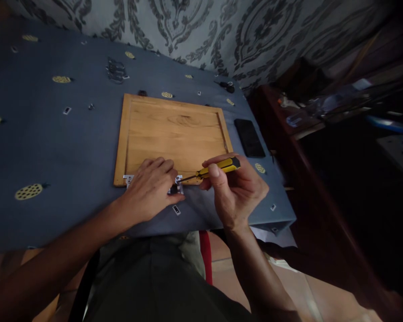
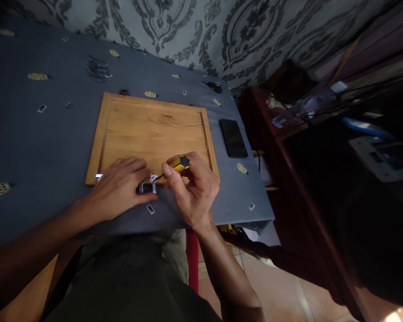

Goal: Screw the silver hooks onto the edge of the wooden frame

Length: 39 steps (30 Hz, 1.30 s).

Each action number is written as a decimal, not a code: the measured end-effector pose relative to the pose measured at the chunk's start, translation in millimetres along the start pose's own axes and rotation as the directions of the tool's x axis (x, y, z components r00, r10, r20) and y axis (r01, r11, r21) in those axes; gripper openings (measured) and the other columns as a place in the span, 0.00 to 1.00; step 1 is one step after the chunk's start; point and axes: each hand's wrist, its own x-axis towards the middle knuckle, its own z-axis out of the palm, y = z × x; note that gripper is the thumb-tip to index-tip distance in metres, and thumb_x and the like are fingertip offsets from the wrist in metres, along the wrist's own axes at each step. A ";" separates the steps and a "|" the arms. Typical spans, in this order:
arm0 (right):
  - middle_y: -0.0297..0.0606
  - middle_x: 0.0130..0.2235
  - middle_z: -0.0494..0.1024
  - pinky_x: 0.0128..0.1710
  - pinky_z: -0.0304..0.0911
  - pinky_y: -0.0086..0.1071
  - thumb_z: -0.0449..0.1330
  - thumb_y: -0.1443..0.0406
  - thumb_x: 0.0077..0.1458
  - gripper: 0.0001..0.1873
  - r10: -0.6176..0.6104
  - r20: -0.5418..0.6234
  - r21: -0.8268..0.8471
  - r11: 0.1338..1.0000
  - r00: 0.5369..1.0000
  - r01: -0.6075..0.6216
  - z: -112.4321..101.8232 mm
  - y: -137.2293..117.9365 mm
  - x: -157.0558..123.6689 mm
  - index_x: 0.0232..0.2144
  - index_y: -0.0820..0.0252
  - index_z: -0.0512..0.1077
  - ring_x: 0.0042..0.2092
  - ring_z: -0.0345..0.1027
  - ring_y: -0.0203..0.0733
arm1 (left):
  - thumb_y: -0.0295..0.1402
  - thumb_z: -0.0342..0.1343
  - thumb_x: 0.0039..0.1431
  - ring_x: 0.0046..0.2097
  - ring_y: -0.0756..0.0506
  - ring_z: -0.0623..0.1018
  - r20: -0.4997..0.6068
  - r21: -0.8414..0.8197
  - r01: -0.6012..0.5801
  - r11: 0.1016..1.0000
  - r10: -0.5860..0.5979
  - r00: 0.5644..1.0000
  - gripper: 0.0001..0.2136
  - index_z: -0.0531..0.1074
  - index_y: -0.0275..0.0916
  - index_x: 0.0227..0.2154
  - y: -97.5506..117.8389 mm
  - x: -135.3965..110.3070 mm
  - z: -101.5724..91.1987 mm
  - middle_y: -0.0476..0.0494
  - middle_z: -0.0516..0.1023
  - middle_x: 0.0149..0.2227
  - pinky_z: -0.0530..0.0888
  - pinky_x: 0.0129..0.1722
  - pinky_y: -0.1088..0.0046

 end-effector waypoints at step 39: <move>0.33 0.35 0.84 0.25 0.70 0.27 0.66 0.59 0.65 0.08 -0.030 0.202 0.056 0.998 0.979 0.019 -8.5 0.6 5.1 0.35 0.57 0.80 0.23 0.72 0.30 | 0.43 0.70 0.60 0.48 0.37 0.77 -0.024 -0.001 -0.009 1.000 0.009 1.000 0.15 0.78 0.37 0.40 -2.0 -1.1 3.2 0.41 0.79 0.41 0.71 0.47 0.60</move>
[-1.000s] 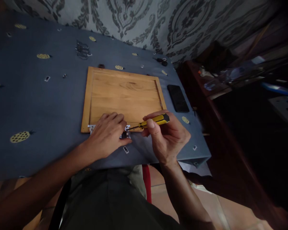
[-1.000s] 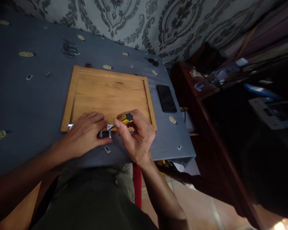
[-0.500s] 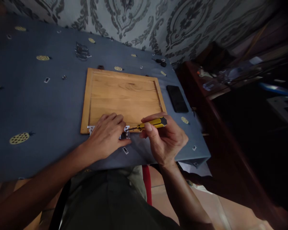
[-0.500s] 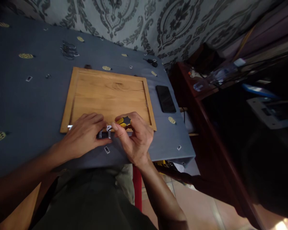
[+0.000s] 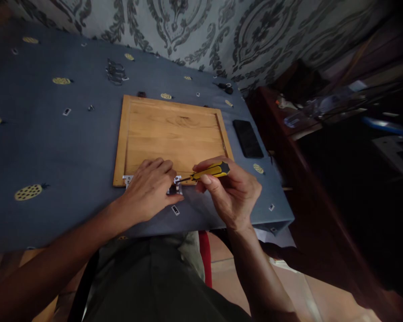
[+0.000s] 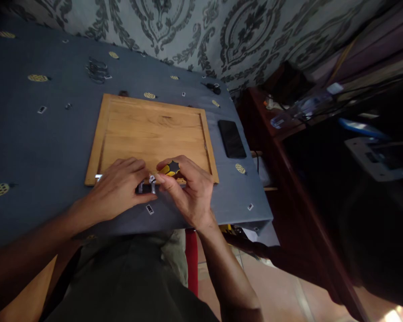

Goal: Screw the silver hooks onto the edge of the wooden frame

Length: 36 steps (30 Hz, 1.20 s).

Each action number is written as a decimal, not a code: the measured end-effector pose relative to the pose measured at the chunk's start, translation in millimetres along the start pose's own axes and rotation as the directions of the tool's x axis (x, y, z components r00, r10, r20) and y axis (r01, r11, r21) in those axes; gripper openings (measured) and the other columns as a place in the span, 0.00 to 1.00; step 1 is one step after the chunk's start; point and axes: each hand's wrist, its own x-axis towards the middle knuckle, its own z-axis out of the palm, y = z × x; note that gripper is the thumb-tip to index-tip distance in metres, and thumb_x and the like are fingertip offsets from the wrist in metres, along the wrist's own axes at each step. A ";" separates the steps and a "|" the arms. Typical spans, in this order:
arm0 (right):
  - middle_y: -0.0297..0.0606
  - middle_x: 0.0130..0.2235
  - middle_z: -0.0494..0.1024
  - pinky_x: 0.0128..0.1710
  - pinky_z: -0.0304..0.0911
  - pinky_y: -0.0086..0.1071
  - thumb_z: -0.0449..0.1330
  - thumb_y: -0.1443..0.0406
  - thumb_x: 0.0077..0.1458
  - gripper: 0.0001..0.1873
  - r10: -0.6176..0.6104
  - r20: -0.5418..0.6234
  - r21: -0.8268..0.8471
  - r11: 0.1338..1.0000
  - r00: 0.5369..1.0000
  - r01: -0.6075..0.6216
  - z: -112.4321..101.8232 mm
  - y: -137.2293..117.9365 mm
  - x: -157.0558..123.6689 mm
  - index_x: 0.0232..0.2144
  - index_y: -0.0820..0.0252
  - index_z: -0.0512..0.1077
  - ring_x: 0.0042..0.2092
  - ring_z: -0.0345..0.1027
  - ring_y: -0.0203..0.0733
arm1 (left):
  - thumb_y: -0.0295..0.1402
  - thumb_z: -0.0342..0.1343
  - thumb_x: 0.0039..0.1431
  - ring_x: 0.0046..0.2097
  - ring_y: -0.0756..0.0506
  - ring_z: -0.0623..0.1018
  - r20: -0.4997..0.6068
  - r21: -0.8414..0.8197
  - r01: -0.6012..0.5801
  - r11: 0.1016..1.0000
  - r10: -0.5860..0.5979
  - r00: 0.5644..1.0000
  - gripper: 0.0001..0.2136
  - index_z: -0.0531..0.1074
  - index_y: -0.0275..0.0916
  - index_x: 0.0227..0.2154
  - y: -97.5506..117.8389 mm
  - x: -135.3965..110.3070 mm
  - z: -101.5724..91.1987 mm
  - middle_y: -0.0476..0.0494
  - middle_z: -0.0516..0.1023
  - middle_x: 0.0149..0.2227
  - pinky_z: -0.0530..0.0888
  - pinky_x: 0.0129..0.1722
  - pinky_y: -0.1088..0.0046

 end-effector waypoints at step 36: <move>0.33 0.33 0.82 0.29 0.71 0.30 0.64 0.56 0.67 0.12 -0.030 0.143 0.049 0.999 0.989 0.023 -14.3 -5.1 13.8 0.38 0.57 0.80 0.26 0.75 0.33 | 0.42 0.71 0.59 0.48 0.37 0.77 -0.020 -0.022 -0.006 1.000 0.005 1.000 0.14 0.79 0.37 0.39 -0.5 -1.0 1.9 0.41 0.79 0.41 0.71 0.46 0.61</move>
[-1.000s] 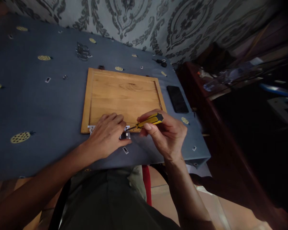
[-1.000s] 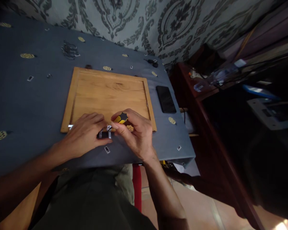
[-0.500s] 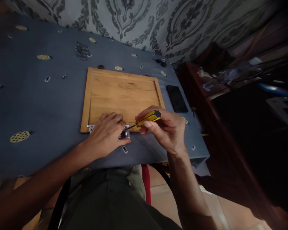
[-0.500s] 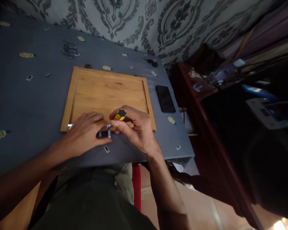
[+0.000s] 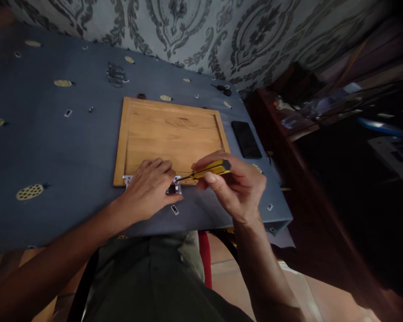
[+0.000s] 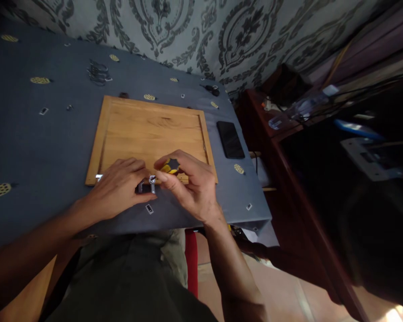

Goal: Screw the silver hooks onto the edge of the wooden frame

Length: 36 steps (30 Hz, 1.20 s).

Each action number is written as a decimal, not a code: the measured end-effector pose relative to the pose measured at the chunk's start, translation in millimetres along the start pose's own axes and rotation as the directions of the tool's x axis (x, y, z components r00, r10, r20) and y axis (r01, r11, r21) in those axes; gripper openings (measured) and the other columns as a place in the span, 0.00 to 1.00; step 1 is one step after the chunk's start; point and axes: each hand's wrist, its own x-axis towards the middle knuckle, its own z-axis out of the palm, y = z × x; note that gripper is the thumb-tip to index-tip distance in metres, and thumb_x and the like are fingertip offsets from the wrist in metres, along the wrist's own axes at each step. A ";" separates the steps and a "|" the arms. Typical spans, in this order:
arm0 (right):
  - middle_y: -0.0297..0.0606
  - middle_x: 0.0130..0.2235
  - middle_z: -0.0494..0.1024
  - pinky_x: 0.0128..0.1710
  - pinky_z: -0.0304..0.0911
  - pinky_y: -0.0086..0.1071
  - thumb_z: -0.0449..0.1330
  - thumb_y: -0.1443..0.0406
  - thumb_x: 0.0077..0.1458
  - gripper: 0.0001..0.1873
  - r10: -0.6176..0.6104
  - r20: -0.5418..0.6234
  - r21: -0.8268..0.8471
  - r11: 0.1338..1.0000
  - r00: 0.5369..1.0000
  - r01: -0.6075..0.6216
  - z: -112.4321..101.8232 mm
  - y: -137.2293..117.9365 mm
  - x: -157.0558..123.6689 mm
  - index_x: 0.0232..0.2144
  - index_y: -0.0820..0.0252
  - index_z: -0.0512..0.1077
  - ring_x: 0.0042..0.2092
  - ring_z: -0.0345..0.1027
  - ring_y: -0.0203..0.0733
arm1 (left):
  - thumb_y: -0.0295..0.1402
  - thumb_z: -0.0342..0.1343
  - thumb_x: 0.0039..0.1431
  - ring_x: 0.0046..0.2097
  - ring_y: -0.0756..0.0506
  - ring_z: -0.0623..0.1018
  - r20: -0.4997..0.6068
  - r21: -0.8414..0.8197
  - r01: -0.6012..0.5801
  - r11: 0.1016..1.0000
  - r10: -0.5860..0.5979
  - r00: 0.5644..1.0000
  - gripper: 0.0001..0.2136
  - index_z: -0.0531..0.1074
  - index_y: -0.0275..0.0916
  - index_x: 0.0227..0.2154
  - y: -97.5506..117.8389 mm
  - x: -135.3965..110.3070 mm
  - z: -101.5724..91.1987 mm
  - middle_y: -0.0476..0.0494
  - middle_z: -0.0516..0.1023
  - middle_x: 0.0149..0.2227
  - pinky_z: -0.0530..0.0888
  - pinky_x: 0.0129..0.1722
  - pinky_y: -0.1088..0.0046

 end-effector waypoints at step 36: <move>0.34 0.36 0.82 0.24 0.71 0.28 0.64 0.57 0.66 0.10 0.057 -0.193 -0.003 0.998 0.980 -0.059 13.3 8.3 -18.2 0.37 0.57 0.79 0.23 0.72 0.31 | 0.42 0.71 0.58 0.46 0.37 0.77 -0.020 0.000 -0.008 1.000 0.008 1.000 0.14 0.77 0.37 0.36 0.4 0.1 -0.4 0.42 0.78 0.39 0.71 0.45 0.62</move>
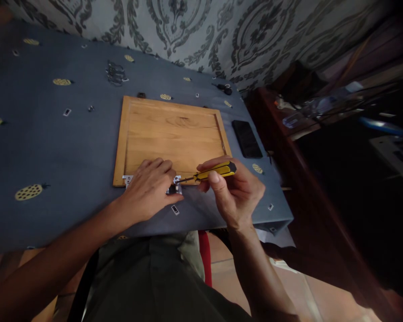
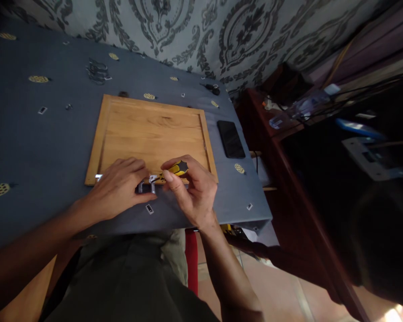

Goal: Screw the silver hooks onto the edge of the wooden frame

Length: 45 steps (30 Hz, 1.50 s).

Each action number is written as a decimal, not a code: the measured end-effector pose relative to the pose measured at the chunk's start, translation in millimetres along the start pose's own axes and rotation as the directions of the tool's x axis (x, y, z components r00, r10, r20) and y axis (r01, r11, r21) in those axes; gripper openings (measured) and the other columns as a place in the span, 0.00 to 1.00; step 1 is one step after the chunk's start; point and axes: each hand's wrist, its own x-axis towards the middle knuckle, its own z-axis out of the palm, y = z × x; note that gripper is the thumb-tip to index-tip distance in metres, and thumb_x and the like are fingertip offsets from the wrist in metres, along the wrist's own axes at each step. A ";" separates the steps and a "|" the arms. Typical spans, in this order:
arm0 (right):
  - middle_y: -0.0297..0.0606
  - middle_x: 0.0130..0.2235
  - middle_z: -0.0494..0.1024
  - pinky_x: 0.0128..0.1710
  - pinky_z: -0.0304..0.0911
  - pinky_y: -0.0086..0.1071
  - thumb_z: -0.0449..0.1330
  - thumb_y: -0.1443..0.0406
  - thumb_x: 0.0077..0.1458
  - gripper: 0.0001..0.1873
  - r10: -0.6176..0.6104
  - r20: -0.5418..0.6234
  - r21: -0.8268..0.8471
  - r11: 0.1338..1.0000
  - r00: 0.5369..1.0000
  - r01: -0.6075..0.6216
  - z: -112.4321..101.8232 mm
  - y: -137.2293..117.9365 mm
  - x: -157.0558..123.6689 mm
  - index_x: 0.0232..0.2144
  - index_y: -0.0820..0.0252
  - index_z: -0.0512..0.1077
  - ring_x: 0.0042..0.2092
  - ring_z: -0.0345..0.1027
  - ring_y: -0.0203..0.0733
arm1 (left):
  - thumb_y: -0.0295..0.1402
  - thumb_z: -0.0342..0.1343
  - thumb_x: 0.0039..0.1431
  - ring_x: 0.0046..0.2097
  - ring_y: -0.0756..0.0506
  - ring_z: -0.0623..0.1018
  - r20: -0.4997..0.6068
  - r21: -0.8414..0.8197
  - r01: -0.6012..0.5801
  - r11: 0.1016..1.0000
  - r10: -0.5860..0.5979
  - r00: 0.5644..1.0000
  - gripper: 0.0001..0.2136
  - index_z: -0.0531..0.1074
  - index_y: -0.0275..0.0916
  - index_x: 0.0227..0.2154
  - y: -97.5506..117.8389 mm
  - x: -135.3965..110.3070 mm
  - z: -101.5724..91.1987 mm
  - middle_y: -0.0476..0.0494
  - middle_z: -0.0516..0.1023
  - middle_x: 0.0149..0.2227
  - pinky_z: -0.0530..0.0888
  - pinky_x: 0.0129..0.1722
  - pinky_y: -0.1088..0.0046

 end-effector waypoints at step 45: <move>0.34 0.34 0.83 0.30 0.74 0.34 0.64 0.62 0.65 0.05 -0.097 -0.010 -0.194 0.977 0.995 0.093 3.9 -11.3 -9.2 0.37 0.55 0.79 0.29 0.78 0.38 | 0.43 0.69 0.61 0.46 0.36 0.76 0.054 -0.014 0.025 1.000 -0.024 0.998 0.14 0.78 0.35 0.36 0.9 1.7 -3.2 0.41 0.76 0.38 0.70 0.46 0.59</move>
